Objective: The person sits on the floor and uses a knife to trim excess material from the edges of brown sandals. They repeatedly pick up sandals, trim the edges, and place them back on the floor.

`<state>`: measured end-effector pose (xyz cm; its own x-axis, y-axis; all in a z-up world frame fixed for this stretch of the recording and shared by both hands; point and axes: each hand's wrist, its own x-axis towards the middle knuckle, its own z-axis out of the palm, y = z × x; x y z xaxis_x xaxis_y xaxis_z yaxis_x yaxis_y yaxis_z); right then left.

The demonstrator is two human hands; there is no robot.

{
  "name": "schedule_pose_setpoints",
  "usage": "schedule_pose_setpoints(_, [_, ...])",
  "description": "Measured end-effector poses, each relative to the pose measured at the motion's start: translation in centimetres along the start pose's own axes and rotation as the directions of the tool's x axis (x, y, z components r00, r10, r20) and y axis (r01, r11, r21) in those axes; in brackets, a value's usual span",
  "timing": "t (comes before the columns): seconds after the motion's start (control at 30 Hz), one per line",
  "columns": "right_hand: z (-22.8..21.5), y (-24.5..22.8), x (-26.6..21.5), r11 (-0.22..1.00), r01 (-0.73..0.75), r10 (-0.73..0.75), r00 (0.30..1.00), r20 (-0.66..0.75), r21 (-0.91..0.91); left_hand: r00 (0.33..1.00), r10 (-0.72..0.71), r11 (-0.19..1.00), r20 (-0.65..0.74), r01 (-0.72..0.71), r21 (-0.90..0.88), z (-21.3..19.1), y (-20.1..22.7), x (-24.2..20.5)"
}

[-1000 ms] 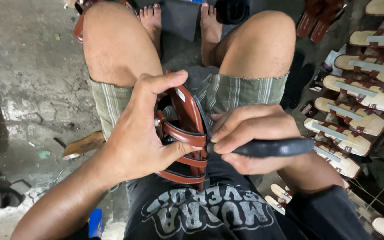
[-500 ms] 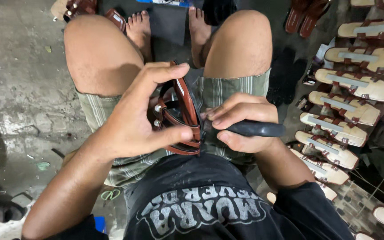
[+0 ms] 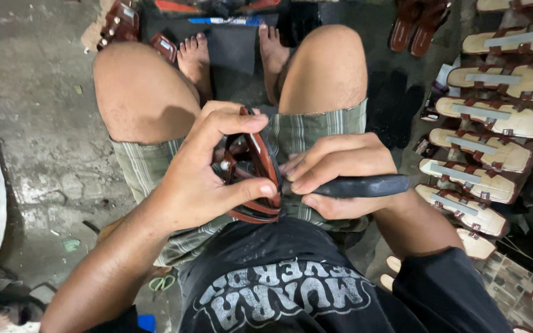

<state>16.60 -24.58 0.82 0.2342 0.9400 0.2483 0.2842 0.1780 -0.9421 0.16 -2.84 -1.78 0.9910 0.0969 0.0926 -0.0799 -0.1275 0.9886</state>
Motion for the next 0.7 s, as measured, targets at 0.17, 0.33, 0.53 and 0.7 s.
schedule_pose_setpoints(0.17, [1.6,0.1,0.0,0.994,0.095,-0.085,0.984,-0.158,0.054,0.998,0.042,0.999,-0.049,-0.041,0.018,0.6,0.7,0.0])
schedule_pose_setpoints(0.33, [1.0,-0.4,-0.5,0.996,0.060,-0.068,0.992,-0.111,-0.066,0.999,-0.016,0.997,-0.039,0.013,-0.074,0.8,0.9,0.4])
schedule_pose_setpoints(0.53, [0.4,-0.8,0.2,0.989,0.146,-0.147,0.986,-0.080,-0.021,0.998,-0.010,0.998,-0.058,0.006,-0.069,1.5,1.1,0.3])
schedule_pose_setpoints(0.7, [0.2,-0.9,0.0,0.998,0.052,-0.054,0.992,-0.116,-0.024,0.998,-0.035,0.996,-0.043,0.031,-0.085,1.4,0.8,0.5])
